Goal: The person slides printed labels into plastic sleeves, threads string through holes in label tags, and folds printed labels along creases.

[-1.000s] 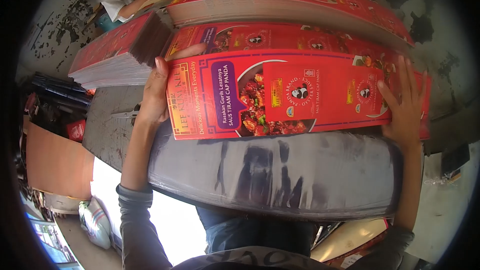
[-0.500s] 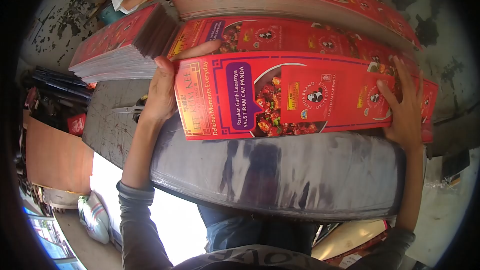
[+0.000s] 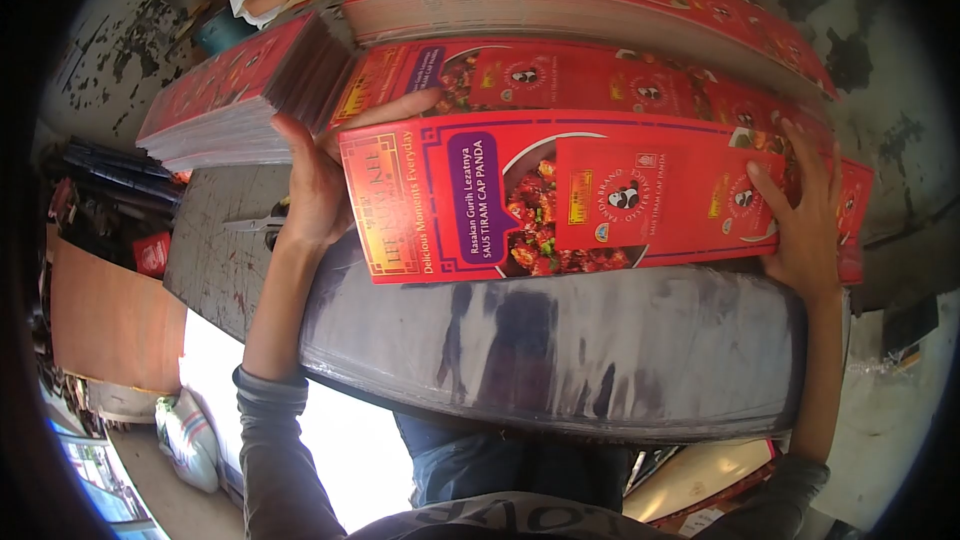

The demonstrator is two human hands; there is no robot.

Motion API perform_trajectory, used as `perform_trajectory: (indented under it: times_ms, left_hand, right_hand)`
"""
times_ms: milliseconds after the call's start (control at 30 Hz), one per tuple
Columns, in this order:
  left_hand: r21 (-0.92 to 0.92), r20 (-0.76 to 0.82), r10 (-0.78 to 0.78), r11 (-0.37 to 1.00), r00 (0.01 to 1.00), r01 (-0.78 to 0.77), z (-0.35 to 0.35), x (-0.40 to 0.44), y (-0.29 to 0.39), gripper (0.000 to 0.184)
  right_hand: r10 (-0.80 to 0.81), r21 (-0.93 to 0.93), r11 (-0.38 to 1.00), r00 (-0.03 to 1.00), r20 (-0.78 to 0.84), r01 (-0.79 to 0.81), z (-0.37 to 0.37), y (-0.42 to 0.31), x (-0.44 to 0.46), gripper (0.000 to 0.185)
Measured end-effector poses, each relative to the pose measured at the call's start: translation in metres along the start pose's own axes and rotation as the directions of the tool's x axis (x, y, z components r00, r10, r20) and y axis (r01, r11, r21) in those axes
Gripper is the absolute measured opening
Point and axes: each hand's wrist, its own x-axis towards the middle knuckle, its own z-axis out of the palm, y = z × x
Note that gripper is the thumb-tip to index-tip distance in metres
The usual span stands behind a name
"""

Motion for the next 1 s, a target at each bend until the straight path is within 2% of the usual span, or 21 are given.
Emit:
perform_trajectory:
  times_ms: [133, 233, 333, 567, 633, 867, 1000]
  left_hand:
    - [-0.02, 0.01, 0.014, 1.0, 1.0, -0.013, 0.0, 0.001, -0.001, 0.111]
    - [-0.015, -0.004, -0.035, 0.999, 0.999, 0.035, -0.002, 0.001, -0.004, 0.109]
    - [-0.033, -0.059, -0.058, 0.998, 0.997, 0.056, -0.003, 0.002, -0.007, 0.106]
    - [0.032, -0.103, -0.044, 0.998, 0.994, 0.048, -0.007, 0.0, -0.011, 0.098]
    - [-0.038, -0.127, -0.006, 0.999, 0.992, 0.001, -0.007, -0.001, -0.013, 0.08]
    - [-0.011, -0.156, 0.009, 1.0, 0.988, -0.011, -0.006, -0.002, -0.01, 0.076]
    - [0.109, -0.096, 0.061, 0.993, 0.994, -0.05, -0.007, -0.003, -0.011, 0.054]
  right_hand:
    - [0.008, 0.003, 1.0, 1.0, -0.009, -0.008, -0.003, -0.002, 0.001, 0.073]
    - [0.019, 0.003, 1.0, 1.0, -0.017, -0.019, -0.003, -0.002, 0.001, 0.072]
    - [0.033, -0.003, 0.999, 0.999, -0.004, -0.033, -0.006, -0.004, 0.002, 0.071]
    - [0.051, -0.013, 0.999, 0.999, 0.016, -0.051, -0.007, -0.004, 0.002, 0.071]
    - [0.045, -0.013, 0.999, 0.999, 0.02, -0.045, -0.007, -0.004, 0.002, 0.07]
    - [0.052, -0.005, 0.999, 0.998, 0.023, -0.052, -0.006, -0.005, 0.002, 0.071]
    - [0.04, 0.007, 0.999, 0.998, 0.038, -0.041, -0.005, -0.003, 0.002, 0.074]
